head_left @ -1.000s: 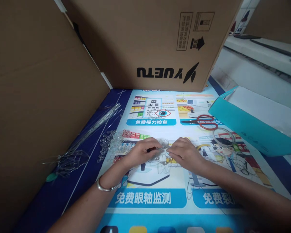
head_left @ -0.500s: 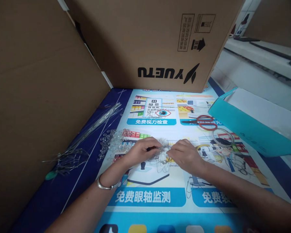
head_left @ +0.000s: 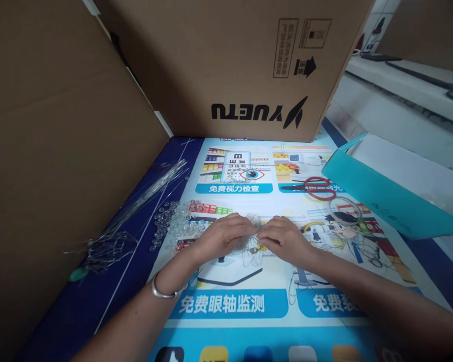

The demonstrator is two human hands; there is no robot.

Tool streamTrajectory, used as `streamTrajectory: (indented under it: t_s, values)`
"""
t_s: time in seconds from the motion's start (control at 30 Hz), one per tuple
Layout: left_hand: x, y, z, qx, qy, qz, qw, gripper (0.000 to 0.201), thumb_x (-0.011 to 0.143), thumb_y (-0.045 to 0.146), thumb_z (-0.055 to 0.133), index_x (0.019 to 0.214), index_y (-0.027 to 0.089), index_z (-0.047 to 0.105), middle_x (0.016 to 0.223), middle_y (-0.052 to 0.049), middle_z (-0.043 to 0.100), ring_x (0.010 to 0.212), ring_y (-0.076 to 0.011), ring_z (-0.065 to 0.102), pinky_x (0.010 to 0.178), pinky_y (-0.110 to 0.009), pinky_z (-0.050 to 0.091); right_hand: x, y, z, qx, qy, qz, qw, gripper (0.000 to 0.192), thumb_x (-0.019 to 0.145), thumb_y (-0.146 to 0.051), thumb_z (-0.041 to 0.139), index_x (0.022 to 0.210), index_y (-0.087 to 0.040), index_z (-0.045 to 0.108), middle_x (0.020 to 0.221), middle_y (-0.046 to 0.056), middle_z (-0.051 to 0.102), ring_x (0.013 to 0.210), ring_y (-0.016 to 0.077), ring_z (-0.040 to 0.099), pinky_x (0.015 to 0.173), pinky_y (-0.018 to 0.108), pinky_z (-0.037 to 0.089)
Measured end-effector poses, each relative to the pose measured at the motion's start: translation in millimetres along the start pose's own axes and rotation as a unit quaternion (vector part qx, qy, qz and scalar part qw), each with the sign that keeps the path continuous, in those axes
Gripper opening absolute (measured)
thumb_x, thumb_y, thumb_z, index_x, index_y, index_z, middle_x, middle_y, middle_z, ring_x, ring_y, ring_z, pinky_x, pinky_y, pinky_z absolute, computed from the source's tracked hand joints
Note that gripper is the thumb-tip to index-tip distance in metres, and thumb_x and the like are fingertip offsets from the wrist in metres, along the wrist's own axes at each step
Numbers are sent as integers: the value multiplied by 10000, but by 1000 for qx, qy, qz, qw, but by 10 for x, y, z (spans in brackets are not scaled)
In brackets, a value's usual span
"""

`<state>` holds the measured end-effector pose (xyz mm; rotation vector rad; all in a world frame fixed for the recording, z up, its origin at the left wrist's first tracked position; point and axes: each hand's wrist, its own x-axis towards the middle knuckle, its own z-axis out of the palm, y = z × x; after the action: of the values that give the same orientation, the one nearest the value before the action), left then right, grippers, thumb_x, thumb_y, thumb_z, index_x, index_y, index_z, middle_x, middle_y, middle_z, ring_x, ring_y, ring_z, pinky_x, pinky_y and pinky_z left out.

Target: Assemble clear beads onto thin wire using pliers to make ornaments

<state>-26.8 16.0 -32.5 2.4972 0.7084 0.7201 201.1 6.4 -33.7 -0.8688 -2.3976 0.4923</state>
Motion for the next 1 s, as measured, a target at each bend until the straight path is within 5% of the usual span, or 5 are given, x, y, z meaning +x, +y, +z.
streamTrajectory:
  t_s: [0.4, 0.53, 0.73, 1.0]
  values:
    - [12, 67, -59, 63, -58, 16, 996, 347, 871, 103, 410, 1131, 260, 578, 1109, -68, 584, 960, -176, 521, 798, -302, 436, 12, 10, 7, 17, 11, 48, 999, 47, 776, -232, 615, 767, -200, 583, 739, -5, 606, 763, 139, 529, 740, 294, 380]
    - [12, 90, -70, 82, -70, 21, 994, 300, 880, 153, 417, 1109, 249, 586, 1119, -72, 577, 968, -183, 527, 799, -304, 442, 25, 7, -155, 57, 15, 37, 998, 50, 783, -239, 605, 822, -208, 608, 797, 12, 627, 795, 146, 552, 757, 305, 410]
    - [19, 126, -79, 99, -66, 14, 993, 296, 842, 142, 429, 1067, 231, 598, 1124, -67, 579, 978, -195, 532, 802, -320, 457, -107, 13, -476, 74, 33, 122, 989, 95, 817, -194, 537, 861, -206, 620, 841, 24, 628, 806, 136, 564, 725, 276, 443]
    - [53, 260, -55, 148, -56, -23, 987, 271, 851, 224, 453, 1080, 242, 598, 1072, -60, 590, 937, -197, 556, 769, -321, 464, -319, 37, -418, 38, 26, 101, 994, 104, 827, -201, 524, 847, -206, 626, 778, 28, 634, 766, 143, 567, 681, 275, 450]
